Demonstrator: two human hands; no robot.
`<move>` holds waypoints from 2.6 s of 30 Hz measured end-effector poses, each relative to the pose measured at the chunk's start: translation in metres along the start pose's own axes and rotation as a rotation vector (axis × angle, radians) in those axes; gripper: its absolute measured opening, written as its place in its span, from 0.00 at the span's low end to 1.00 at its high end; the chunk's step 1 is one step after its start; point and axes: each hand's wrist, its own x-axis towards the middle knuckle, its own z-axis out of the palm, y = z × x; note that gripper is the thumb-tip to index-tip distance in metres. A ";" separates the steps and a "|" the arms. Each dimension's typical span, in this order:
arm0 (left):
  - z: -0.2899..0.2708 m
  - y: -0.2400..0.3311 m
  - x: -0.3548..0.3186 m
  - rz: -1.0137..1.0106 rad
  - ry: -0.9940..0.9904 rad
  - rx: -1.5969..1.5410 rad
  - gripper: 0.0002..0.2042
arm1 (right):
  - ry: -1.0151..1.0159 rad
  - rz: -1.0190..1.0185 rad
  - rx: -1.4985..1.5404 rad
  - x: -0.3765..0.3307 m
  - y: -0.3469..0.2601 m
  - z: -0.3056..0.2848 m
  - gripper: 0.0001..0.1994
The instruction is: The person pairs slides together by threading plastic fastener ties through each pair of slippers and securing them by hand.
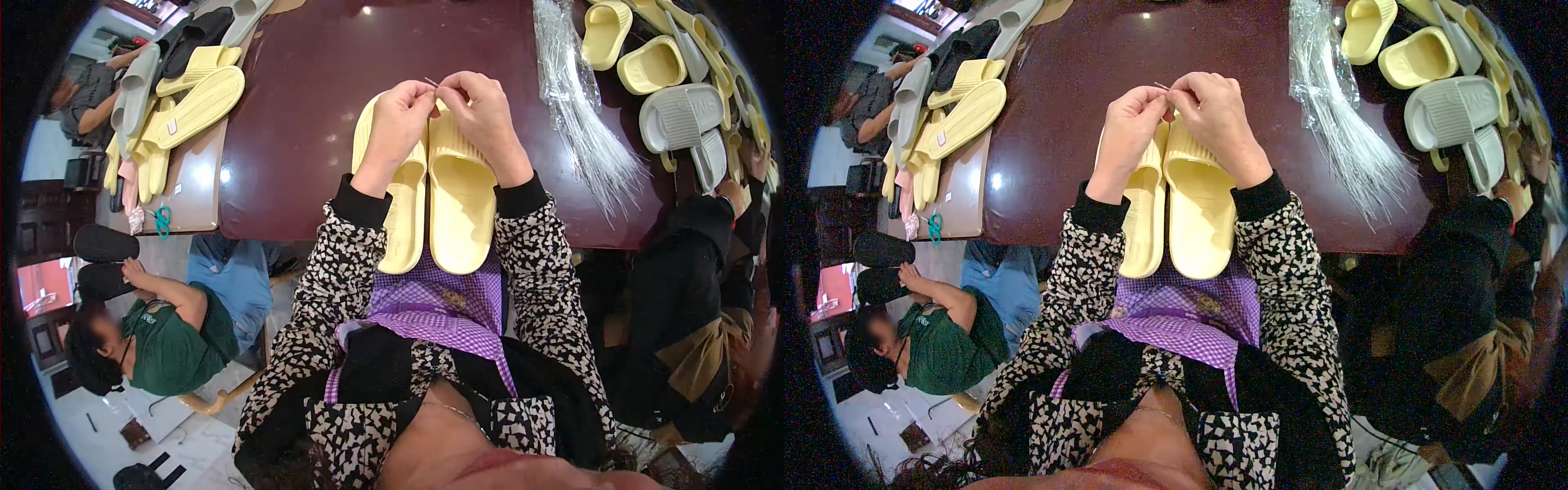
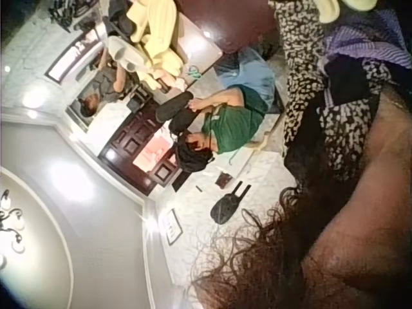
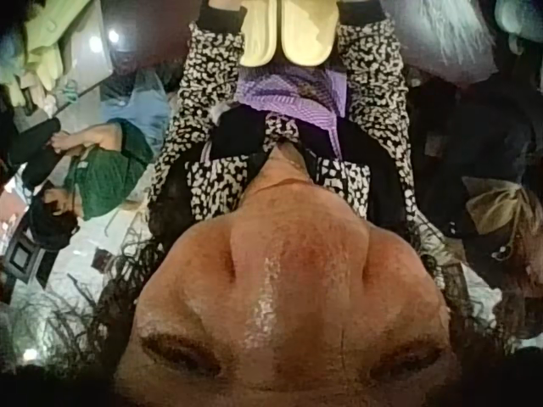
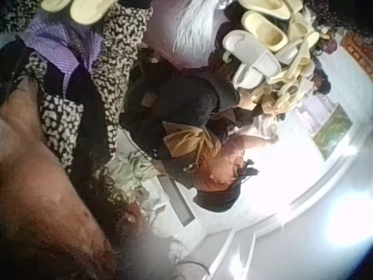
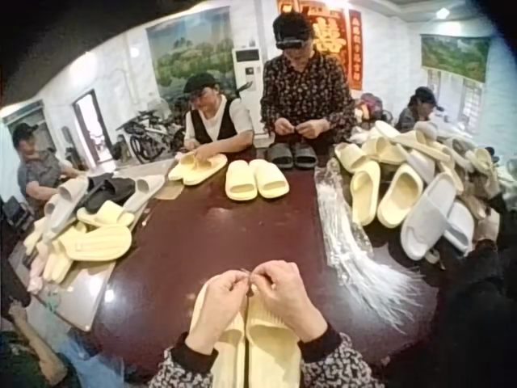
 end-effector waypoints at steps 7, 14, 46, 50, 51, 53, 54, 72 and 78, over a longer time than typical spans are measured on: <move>0.000 0.005 -0.002 -0.001 0.093 -0.068 0.05 | 0.020 0.156 0.131 0.000 -0.006 0.000 0.05; -0.013 0.009 0.004 -0.146 0.079 -0.342 0.04 | -0.035 0.070 0.117 0.000 -0.009 -0.002 0.03; -0.013 0.007 0.002 -0.155 0.017 -0.360 0.03 | 0.000 0.042 0.088 -0.003 -0.009 0.001 0.03; -0.014 0.009 0.001 -0.185 0.005 -0.374 0.02 | 0.007 -0.025 -0.026 -0.004 -0.011 0.001 0.02; -0.015 0.009 0.001 -0.202 0.003 -0.383 0.02 | 0.010 -0.024 -0.025 -0.004 -0.011 0.001 0.01; -0.015 0.009 0.000 -0.202 -0.007 -0.394 0.02 | 0.015 -0.023 -0.020 -0.004 -0.011 0.001 0.01; -0.016 0.008 0.000 -0.202 -0.018 -0.404 0.02 | 0.015 -0.023 -0.019 -0.005 -0.011 0.001 0.01; -0.029 0.026 -0.014 0.103 0.299 -0.173 0.12 | 0.179 0.142 0.066 -0.024 -0.029 -0.027 0.04; -0.066 -0.014 -0.063 0.234 0.470 0.186 0.11 | -0.247 0.215 0.000 -0.088 -0.067 -0.042 0.09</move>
